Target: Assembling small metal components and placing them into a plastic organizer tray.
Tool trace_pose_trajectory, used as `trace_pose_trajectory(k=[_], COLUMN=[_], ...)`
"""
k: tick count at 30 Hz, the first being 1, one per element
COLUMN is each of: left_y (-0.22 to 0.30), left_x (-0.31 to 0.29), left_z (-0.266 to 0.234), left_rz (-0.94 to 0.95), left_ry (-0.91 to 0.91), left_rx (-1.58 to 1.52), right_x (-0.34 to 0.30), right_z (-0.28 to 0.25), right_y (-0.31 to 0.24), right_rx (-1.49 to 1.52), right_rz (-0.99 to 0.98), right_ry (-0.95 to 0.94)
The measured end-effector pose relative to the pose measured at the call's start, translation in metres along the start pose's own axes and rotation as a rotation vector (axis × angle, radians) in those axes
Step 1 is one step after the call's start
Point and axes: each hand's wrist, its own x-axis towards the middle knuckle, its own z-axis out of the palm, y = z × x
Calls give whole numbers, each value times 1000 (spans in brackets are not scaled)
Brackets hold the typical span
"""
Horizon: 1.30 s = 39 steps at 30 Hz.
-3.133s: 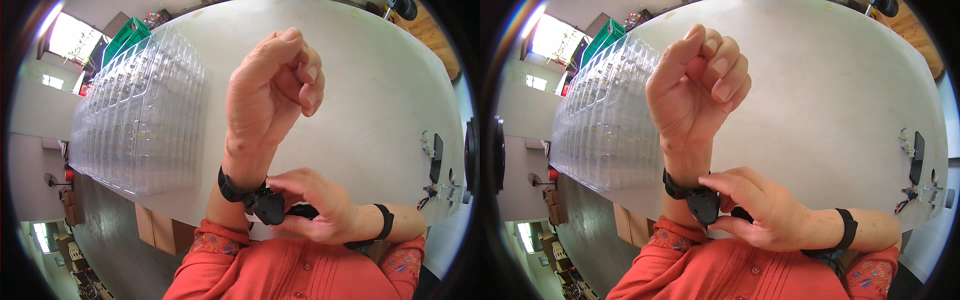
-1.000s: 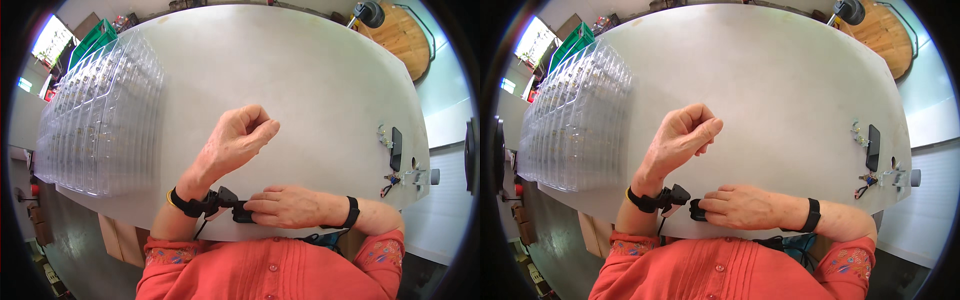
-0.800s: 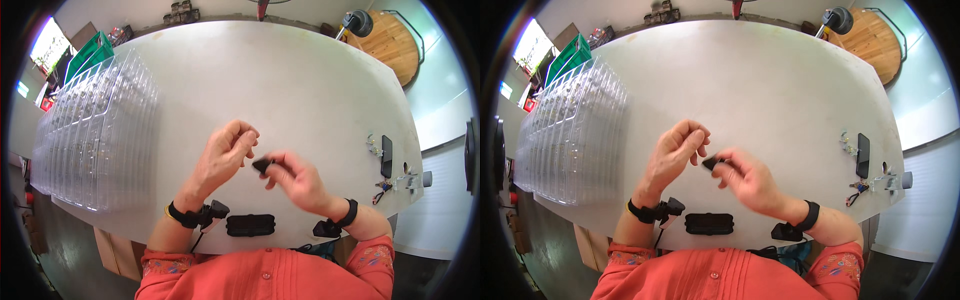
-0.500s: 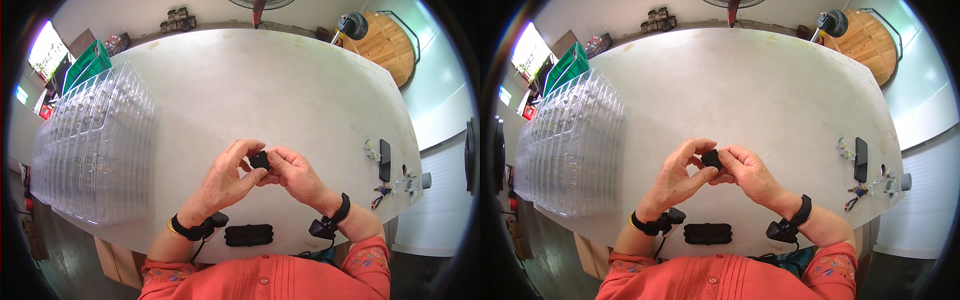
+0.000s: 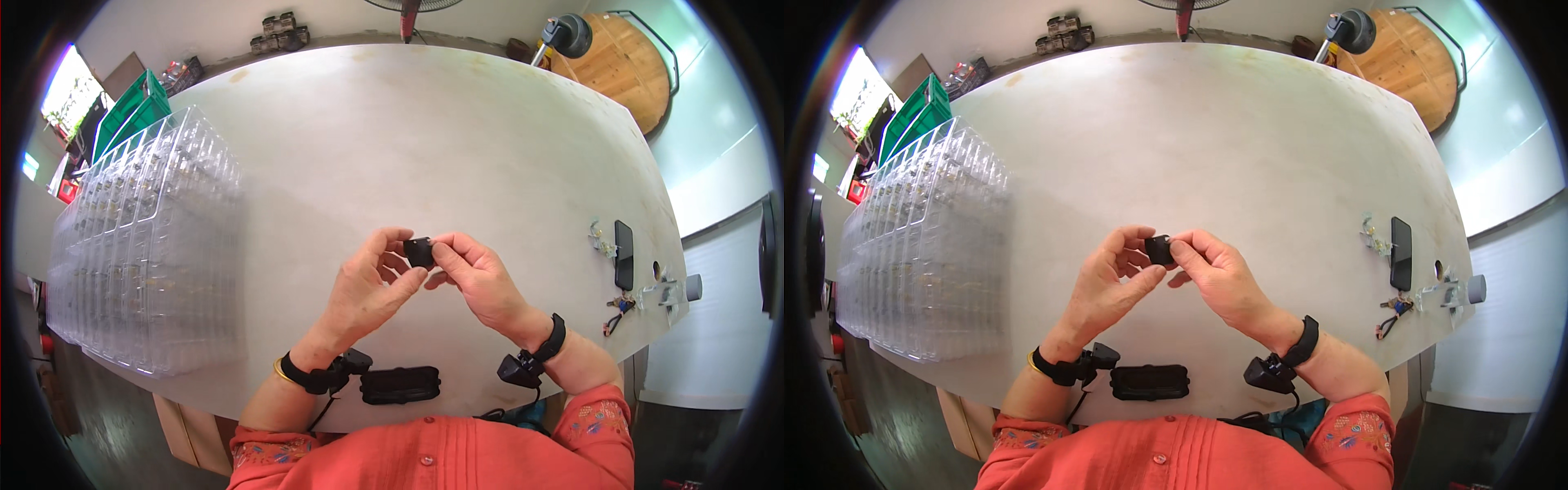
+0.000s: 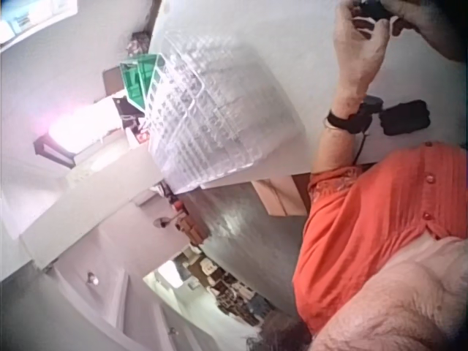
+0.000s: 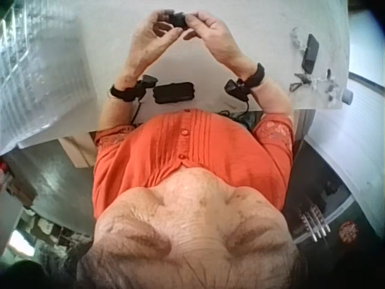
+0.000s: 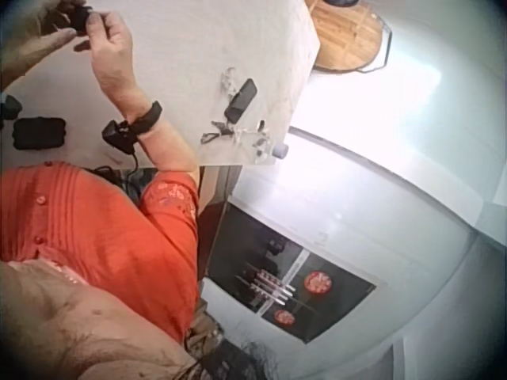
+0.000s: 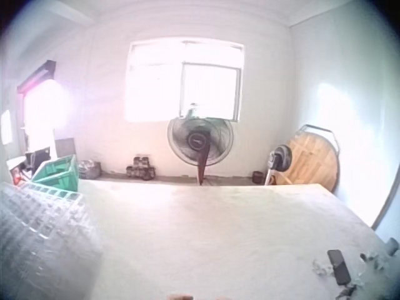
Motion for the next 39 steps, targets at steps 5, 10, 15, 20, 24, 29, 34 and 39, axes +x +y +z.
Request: trace_pose_trajectory(k=[5, 10, 15, 20, 24, 29, 34, 39], left_y=[0, 8, 17, 27, 51, 53, 46, 51], left_x=[8, 9, 5, -14, -28, -39, -46, -50], left_z=[-1, 1, 4, 4, 17, 26, 32, 34], left_rz=[-224, -167, -139, -98, -129, -106, 20, -99], left_ry=[-29, 41, 33, -72, -433, -664, -668, -725], left_rx=[-242, -179, -94, -67, -7, 14, 32, 2], right_x=[5, 13, 20, 21, 17, 7, 7, 12], right_z=[1, -3, -9, -7, 9, 33, 44, 48], right_y=[-6, -2, 4, -9, -18, -32, -32, -31], right_rx=[-393, -216, -7, 63, 5, -55, -124, -240], right_rz=[-117, -100, -49, -126, -215, -292, -402, -551], right_ry=[8, -37, 41, 88, 74, -17, -54, -32])
